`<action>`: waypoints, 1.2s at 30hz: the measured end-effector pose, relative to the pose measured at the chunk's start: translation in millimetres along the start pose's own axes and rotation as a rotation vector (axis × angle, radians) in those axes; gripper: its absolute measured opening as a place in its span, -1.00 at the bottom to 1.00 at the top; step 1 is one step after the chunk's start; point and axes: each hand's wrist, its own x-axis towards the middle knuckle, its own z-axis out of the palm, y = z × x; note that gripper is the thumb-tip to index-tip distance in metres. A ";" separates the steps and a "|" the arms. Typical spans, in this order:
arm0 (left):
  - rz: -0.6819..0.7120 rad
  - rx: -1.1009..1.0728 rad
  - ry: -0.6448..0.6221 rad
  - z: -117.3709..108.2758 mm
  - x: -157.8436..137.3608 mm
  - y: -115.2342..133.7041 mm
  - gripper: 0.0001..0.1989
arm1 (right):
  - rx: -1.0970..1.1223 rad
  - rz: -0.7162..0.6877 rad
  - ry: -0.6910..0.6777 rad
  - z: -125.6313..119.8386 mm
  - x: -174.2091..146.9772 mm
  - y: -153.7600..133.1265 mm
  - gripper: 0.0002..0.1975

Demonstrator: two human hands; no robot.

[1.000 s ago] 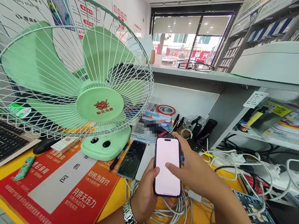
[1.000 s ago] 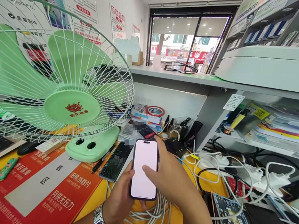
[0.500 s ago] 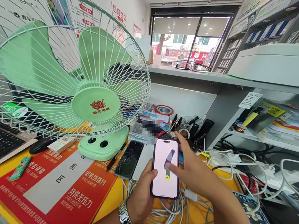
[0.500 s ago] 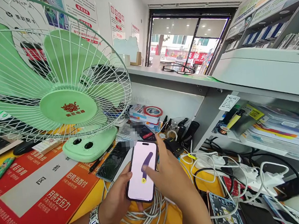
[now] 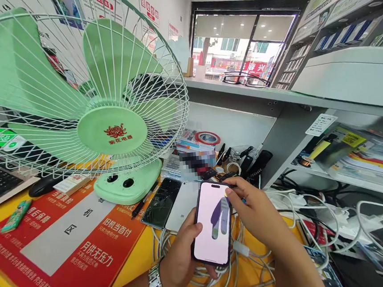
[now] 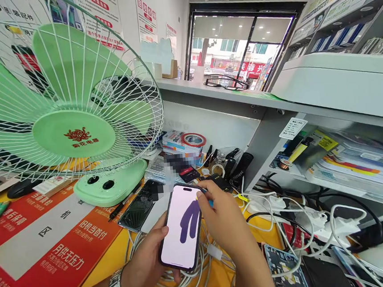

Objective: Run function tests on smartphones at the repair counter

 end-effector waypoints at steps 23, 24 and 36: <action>-0.038 0.017 -0.040 -2.3 -5.1 -8.1 -0.44 | 0.051 -0.067 -0.064 -11.6 -9.1 6.8 -0.86; -0.039 0.018 -0.042 -2.3 -5.1 -7.8 -0.43 | 0.038 -0.052 -0.034 -10.7 -7.9 5.9 -0.87; 0.125 -0.048 0.030 -1.2 -0.7 13.6 -0.46 | 0.093 -0.043 -0.288 7.0 -16.0 -7.8 0.03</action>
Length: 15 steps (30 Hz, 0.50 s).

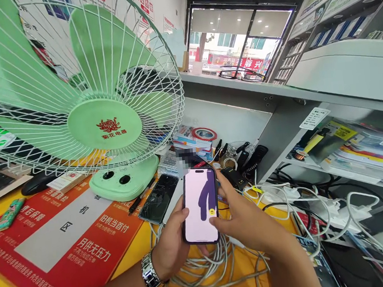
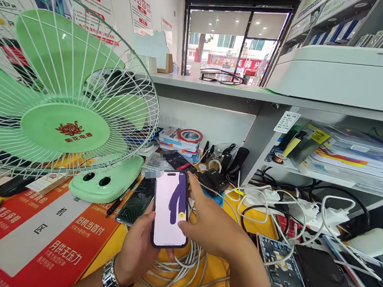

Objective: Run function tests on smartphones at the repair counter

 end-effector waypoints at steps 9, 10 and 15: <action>0.044 -0.025 0.009 0.2 4.6 4.1 -0.44 | -0.129 -0.088 0.099 1.4 8.2 -4.2 -0.51; 0.041 -0.025 0.011 0.6 4.6 4.4 -0.44 | -0.145 -0.097 0.157 1.3 10.6 -3.6 -0.70; 0.030 0.001 0.038 2.4 4.4 6.5 -0.47 | -0.145 -0.090 0.162 0.7 12.6 0.1 -0.79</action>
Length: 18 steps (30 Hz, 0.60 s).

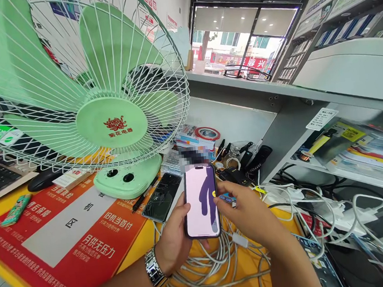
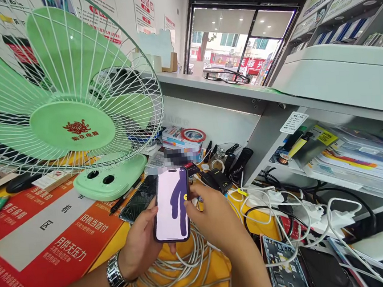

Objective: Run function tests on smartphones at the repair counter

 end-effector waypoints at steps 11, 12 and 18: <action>0.037 0.011 0.025 -1.5 2.0 0.5 -0.55 | -0.011 -0.004 -0.092 3.4 -4.0 1.8 -0.65; 0.036 0.011 0.022 -1.5 2.2 0.5 -0.56 | -0.049 -0.001 -0.039 4.7 -1.0 1.3 -0.78; 0.038 0.000 0.033 -2.1 3.8 2.1 -0.58 | -0.027 0.003 -0.069 7.1 -1.8 -1.9 -0.69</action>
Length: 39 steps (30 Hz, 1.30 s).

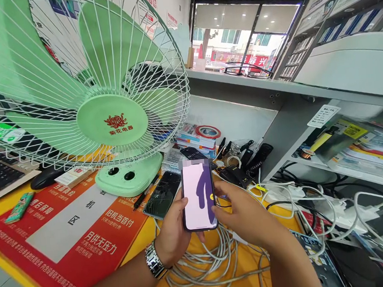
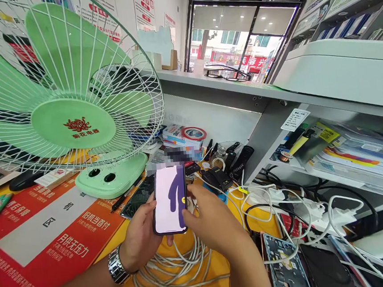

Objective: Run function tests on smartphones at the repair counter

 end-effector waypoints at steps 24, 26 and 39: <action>0.186 -0.062 0.077 -3.2 2.5 -5.9 -0.53 | -0.116 0.124 -0.003 35.4 6.5 -18.6 -0.19; 0.164 -0.042 0.064 -4.3 2.2 -6.9 -0.56 | -0.074 0.107 -0.045 29.1 5.1 -14.9 -0.27; 0.100 0.016 0.027 -4.6 1.0 -8.0 -0.51 | -0.025 0.039 -0.067 17.9 1.2 -5.9 -0.32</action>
